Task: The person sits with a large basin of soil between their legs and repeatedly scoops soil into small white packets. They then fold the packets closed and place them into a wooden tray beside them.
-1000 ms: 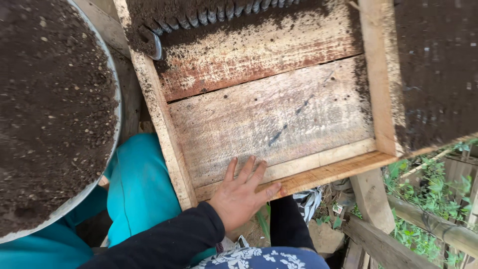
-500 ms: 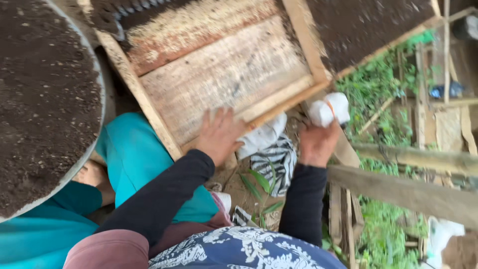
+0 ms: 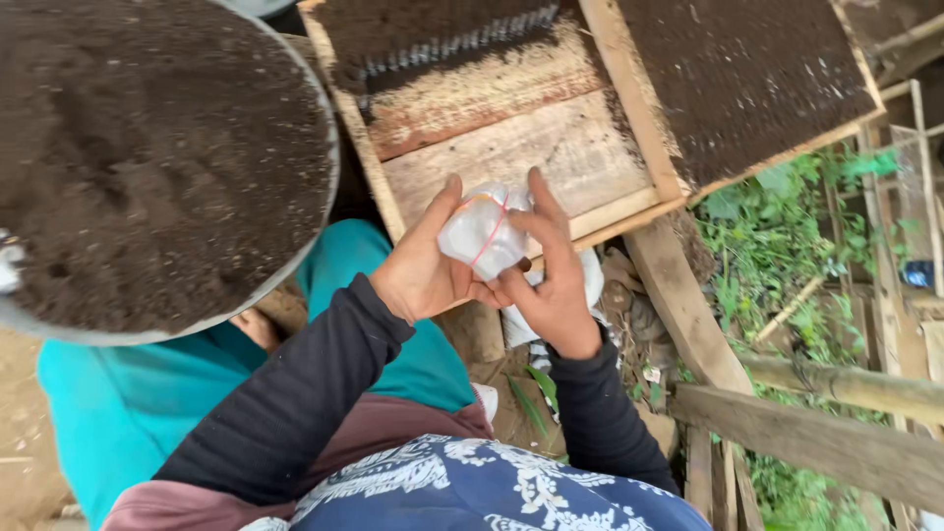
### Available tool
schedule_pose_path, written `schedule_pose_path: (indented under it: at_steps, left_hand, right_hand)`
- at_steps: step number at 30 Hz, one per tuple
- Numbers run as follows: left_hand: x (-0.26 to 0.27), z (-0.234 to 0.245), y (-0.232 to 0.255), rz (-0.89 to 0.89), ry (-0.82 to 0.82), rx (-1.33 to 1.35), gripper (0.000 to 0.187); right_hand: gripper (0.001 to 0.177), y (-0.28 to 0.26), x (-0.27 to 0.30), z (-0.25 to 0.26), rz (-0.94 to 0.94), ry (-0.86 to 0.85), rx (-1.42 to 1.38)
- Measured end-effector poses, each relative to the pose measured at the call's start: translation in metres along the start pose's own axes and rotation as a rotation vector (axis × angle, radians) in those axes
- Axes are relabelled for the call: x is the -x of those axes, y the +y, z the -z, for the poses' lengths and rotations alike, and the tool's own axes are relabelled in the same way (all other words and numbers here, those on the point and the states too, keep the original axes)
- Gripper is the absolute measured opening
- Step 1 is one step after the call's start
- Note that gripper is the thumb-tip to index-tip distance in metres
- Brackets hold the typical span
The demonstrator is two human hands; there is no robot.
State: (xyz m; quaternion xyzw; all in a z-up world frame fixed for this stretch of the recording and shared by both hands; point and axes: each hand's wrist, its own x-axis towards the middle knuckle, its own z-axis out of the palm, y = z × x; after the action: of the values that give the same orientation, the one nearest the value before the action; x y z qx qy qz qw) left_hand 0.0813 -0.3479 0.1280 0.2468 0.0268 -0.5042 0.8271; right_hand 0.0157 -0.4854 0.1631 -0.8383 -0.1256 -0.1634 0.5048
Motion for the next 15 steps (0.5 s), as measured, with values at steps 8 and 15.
schedule_pose_path:
  at_steps: [8,15]
  left_hand:
    - [0.045,0.014,0.015,-0.326,0.101,0.192,0.048]
    - [0.047,0.028,0.017,-0.432,0.0,0.266,0.046]
  right_hand:
    - [0.028,-0.002,0.001,-0.012,-0.033,0.16,-0.135]
    - [0.016,-0.016,0.003,-0.035,-0.149,0.205,-0.209]
